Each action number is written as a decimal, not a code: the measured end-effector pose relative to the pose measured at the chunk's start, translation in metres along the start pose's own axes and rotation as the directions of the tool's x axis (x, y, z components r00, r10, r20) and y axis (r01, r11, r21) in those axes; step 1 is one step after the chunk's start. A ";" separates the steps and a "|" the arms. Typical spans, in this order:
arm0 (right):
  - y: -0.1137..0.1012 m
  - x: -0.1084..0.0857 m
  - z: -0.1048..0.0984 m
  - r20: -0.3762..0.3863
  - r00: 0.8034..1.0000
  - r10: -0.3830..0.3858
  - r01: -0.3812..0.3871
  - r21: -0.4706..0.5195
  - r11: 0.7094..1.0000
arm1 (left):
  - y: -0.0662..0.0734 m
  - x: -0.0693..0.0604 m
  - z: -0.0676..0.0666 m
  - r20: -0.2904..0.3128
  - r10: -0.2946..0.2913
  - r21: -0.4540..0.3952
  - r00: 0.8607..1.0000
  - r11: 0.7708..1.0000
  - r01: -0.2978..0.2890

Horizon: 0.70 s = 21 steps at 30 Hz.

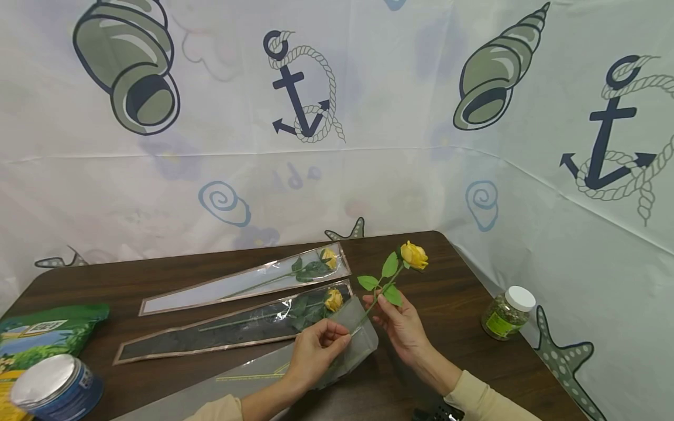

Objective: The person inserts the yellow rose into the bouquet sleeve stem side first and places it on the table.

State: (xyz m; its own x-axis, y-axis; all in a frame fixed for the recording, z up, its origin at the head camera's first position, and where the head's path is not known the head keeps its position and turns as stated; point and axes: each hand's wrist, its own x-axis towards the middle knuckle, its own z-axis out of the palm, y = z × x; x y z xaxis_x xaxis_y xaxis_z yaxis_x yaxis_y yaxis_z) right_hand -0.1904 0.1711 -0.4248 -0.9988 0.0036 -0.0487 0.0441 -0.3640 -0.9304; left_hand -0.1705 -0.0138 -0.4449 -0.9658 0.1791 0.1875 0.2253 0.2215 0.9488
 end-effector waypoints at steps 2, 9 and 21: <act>0.001 -0.001 0.001 -0.023 1.000 -0.002 0.002 -0.011 1.000 | 0.000 0.000 0.000 -0.005 0.006 -0.004 1.000 1.000 -0.006; 0.002 -0.005 0.008 -0.101 0.995 -0.028 0.029 0.008 1.000 | 0.000 0.001 0.001 -0.017 0.025 -0.011 1.000 1.000 -0.026; 0.002 -0.008 0.015 -0.203 0.979 0.026 -0.015 0.056 0.998 | 0.004 0.000 0.003 -0.039 0.045 -0.049 0.998 0.998 -0.047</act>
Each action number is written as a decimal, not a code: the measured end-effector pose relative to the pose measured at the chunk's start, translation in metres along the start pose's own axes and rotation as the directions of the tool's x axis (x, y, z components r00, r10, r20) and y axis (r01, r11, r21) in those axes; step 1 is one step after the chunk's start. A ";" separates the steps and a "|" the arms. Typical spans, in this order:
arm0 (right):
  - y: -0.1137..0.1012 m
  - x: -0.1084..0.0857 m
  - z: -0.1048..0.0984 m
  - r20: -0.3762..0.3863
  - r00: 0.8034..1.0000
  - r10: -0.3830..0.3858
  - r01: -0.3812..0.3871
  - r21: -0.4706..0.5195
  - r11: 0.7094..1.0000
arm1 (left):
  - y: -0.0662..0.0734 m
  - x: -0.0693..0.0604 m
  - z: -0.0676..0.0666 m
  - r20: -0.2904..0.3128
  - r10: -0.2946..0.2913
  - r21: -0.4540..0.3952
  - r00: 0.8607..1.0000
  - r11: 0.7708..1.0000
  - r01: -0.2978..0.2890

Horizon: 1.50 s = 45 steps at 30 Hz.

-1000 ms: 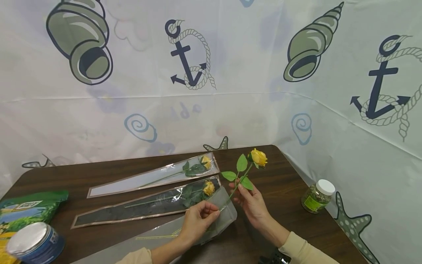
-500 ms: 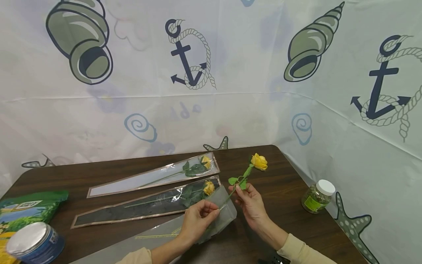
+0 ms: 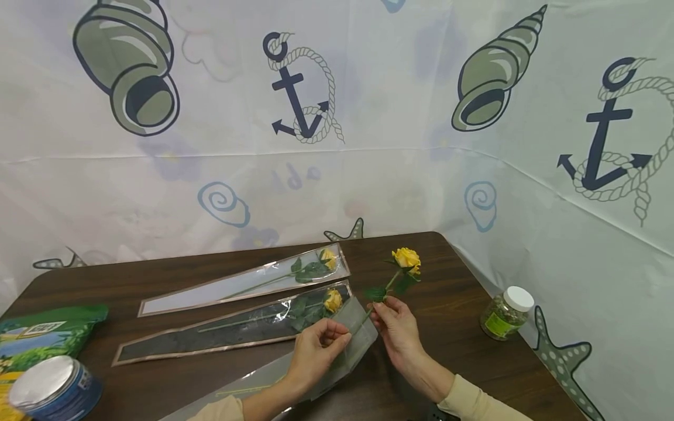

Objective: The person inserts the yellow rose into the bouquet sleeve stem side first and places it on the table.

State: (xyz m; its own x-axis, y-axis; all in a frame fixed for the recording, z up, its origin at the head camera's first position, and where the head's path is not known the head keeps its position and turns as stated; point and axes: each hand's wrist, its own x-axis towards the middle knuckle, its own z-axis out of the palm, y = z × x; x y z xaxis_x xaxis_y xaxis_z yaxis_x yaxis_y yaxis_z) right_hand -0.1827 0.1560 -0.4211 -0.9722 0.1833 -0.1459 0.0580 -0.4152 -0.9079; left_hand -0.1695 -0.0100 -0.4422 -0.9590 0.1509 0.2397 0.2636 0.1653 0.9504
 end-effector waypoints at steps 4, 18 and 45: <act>0.000 0.001 -0.001 0.010 1.000 0.003 -0.002 -0.030 1.000 | 0.000 0.000 0.000 -0.012 0.006 -0.003 1.000 1.000 -0.006; -0.001 0.000 -0.002 -0.112 0.981 -0.160 0.113 -0.347 0.931 | -0.002 0.001 -0.003 -0.012 0.024 0.042 1.000 0.999 -0.024; 0.004 -0.002 -0.005 0.122 0.980 -0.160 0.199 -0.474 0.858 | 0.009 0.011 -0.003 -0.029 0.014 0.064 0.999 0.998 -0.012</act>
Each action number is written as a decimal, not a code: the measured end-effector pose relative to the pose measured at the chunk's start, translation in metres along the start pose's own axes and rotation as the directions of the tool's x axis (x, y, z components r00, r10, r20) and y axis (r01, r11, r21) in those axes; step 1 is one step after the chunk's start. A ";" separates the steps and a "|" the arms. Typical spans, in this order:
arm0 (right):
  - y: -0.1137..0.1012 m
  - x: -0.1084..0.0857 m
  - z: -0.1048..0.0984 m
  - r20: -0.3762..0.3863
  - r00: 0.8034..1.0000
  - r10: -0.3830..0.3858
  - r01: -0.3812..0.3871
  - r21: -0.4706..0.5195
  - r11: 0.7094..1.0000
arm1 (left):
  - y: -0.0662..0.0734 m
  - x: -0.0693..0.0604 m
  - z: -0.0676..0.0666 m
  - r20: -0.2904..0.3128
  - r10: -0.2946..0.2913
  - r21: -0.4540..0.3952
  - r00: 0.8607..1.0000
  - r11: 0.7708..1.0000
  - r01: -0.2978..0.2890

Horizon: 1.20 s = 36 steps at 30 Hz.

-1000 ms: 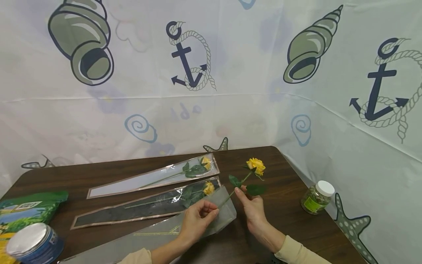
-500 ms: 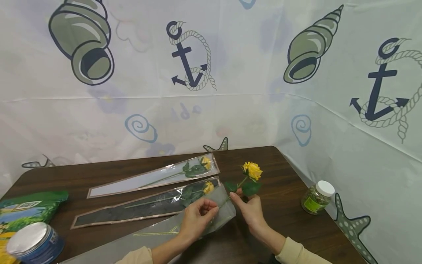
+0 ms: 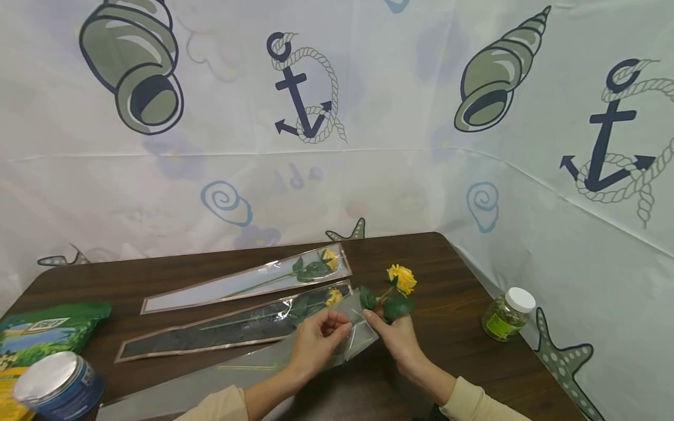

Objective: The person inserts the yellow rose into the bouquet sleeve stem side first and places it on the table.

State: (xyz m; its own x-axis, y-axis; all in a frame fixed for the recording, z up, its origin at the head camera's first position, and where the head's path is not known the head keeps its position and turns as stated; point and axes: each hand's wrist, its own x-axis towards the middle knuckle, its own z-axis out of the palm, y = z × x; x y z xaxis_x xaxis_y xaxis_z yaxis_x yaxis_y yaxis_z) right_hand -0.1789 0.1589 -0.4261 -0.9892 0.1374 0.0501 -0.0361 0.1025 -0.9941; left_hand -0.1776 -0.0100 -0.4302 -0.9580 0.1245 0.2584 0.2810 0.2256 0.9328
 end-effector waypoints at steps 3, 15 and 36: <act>0.000 0.000 -0.002 -0.001 1.000 0.015 -0.015 0.048 0.999 | -0.002 -0.002 -0.001 0.000 -0.013 -0.031 1.000 0.999 0.013; -0.002 0.003 -0.008 -0.039 0.999 0.032 -0.023 0.205 0.978 | -0.006 -0.002 -0.002 0.010 0.008 0.022 1.000 1.000 -0.008; -0.001 0.000 -0.002 -0.051 0.992 0.113 -0.109 0.077 0.991 | 0.009 0.003 0.001 0.036 0.049 0.028 0.998 0.998 -0.050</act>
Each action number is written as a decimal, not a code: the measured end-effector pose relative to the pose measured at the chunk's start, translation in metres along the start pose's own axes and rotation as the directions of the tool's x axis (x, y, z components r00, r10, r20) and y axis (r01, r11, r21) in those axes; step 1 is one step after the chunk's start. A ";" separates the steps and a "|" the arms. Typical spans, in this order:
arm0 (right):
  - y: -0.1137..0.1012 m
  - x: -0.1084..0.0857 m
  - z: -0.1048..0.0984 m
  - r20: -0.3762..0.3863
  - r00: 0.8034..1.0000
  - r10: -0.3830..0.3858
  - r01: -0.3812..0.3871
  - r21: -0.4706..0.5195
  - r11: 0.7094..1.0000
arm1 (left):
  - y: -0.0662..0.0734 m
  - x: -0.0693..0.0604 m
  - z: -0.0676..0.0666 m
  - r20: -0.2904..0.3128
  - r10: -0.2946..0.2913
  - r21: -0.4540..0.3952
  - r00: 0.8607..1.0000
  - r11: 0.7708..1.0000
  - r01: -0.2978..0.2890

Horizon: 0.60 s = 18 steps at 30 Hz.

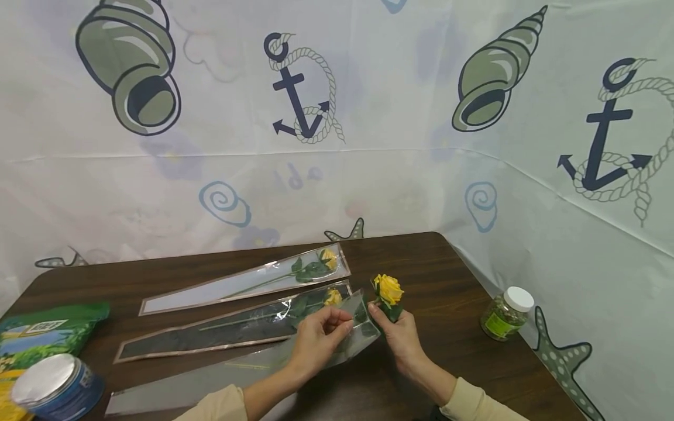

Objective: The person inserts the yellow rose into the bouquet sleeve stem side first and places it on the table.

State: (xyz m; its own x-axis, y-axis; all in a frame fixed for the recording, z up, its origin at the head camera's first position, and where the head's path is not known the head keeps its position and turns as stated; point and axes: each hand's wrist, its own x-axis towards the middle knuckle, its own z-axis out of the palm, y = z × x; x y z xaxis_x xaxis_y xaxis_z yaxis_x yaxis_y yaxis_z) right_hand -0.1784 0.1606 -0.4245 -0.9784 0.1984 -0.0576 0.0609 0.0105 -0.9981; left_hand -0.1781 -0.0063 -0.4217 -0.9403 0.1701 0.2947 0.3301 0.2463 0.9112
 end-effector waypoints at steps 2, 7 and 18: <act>0.002 -0.001 0.001 0.029 0.999 0.014 -0.013 -0.030 0.999 | 0.000 0.000 -0.001 -0.002 -0.006 0.001 1.000 1.000 0.006; 0.005 -0.003 0.000 0.078 0.997 0.022 -0.023 0.017 1.000 | -0.002 0.000 -0.001 -0.003 0.001 -0.013 1.000 1.000 -0.001; 0.000 0.006 -0.013 0.280 0.955 0.101 -0.187 0.299 0.936 | -0.008 -0.003 -0.002 -0.009 -0.039 -0.009 0.999 0.999 0.039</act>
State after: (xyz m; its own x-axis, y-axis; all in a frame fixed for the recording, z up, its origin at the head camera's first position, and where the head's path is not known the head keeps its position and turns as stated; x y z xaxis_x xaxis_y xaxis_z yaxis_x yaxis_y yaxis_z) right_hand -0.1816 0.1741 -0.4251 -0.9832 -0.0836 -0.1625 0.1809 -0.3199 -0.9300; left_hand -0.1778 -0.0111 -0.4292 -0.9531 0.1520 0.2619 0.2929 0.2437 0.9246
